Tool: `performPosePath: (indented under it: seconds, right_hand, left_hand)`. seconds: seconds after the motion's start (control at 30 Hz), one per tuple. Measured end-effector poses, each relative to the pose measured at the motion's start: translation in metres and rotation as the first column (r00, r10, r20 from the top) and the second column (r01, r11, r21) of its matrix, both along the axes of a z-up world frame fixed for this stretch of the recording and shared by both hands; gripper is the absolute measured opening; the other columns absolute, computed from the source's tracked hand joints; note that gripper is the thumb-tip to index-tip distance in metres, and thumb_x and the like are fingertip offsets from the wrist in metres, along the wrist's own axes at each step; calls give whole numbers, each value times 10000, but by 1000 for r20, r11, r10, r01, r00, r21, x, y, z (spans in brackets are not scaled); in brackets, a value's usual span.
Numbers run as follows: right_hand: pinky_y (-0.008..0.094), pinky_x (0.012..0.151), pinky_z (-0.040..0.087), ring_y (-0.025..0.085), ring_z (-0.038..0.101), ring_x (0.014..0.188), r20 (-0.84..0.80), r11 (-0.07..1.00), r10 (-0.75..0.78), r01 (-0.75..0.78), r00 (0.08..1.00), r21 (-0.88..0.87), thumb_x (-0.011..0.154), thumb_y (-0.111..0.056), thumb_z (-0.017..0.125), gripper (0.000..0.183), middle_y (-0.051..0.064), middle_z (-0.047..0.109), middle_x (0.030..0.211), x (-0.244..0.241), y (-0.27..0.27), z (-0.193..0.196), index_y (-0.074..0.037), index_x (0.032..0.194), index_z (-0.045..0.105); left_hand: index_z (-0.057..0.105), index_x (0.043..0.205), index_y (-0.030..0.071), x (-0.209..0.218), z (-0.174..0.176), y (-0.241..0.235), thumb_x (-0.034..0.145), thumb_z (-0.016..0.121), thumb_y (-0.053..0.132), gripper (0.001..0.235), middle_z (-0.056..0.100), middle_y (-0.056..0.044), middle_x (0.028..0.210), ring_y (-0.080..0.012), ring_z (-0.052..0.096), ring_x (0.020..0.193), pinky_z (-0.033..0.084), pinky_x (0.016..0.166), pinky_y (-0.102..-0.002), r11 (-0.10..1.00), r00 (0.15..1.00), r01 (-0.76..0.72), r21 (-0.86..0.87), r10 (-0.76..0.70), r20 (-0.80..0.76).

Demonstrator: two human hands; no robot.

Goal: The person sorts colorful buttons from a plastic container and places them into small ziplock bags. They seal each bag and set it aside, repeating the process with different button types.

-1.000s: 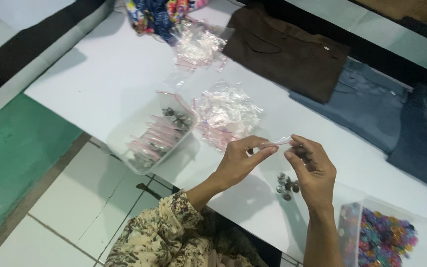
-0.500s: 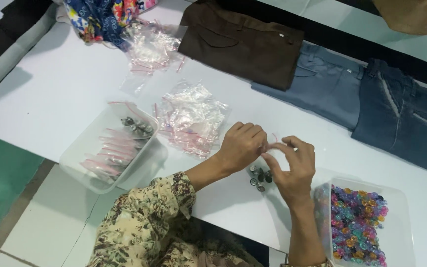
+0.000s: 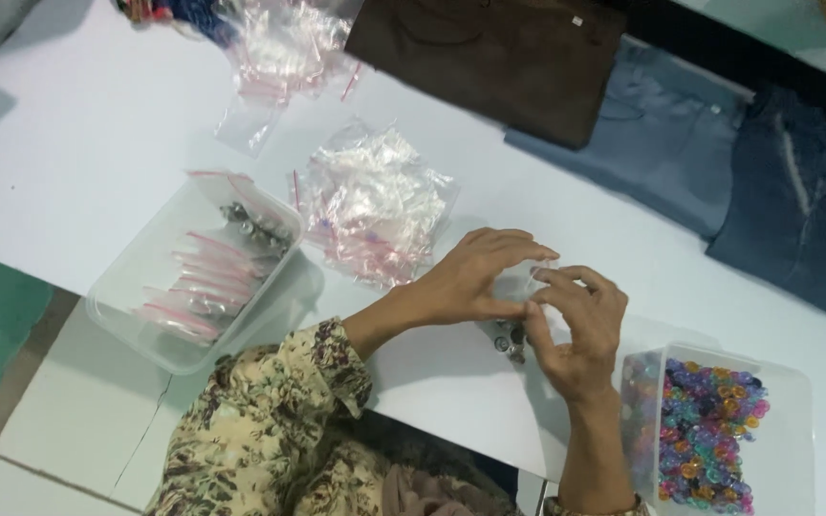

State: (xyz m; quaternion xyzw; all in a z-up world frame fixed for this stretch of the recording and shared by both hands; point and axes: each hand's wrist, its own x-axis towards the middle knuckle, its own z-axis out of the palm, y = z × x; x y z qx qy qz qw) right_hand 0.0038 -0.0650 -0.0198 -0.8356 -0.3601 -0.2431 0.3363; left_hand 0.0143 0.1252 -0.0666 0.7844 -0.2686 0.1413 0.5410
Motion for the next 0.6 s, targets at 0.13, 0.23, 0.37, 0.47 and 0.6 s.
performPosePath:
  seconds: [0.13,0.23,0.37,0.47,0.6]
  right_hand:
    - [434,1003,412,350,648,1060,-30,999,37,-36,999,28,914,-116,802,62,50,770,1031,2,-8,-13,-136,964,771]
    - [484,1036,454,414,642,1153,-137,983,73,-48,988,176,939,-38,753,132,166,731,1144,-1,-12,-2,-39,1071,746]
    - [396,781,544,334,694,930,-265,996,-27,49,964,78,960,6,789,86,144,748,998,5,-18,-5,-14,1044,783]
    - [419,829,527,347,694,980,-404,996,-31,-7,914,-92,877,-60,834,159,134,765,1002,5,-21,-18,-60,1031,796]
    - [457,930,454,370,647,1105,-544,926,-130,-95,829,-366,859,-141,819,161,197,753,1001,-3,3,-3,-10,947,786]
  left_hand:
    - [590,1365,81,7,-7,1,864,815,374,622,700,-172,1237,-406,593,1276,408,1071,-670,999,1000,22,-38,-22,3]
    - [624,1283,66,13,-4,5,834,864,312,566,729,-183,1113,-408,686,1106,511,979,-589,964,995,94,-249,-98,-1]
    - [578,1402,126,12,-6,14,895,840,349,612,714,-136,1229,-333,662,1214,441,1115,-534,954,982,59,-295,-108,-156]
    - [585,1400,181,12,-10,13,884,856,354,608,722,-71,1242,-274,659,1245,425,1143,-478,948,973,-6,-317,-68,-222]
    - [602,1378,203,14,-15,12,866,874,355,599,727,-41,1255,-231,673,1232,423,1155,-441,942,964,-61,-331,-30,-263]
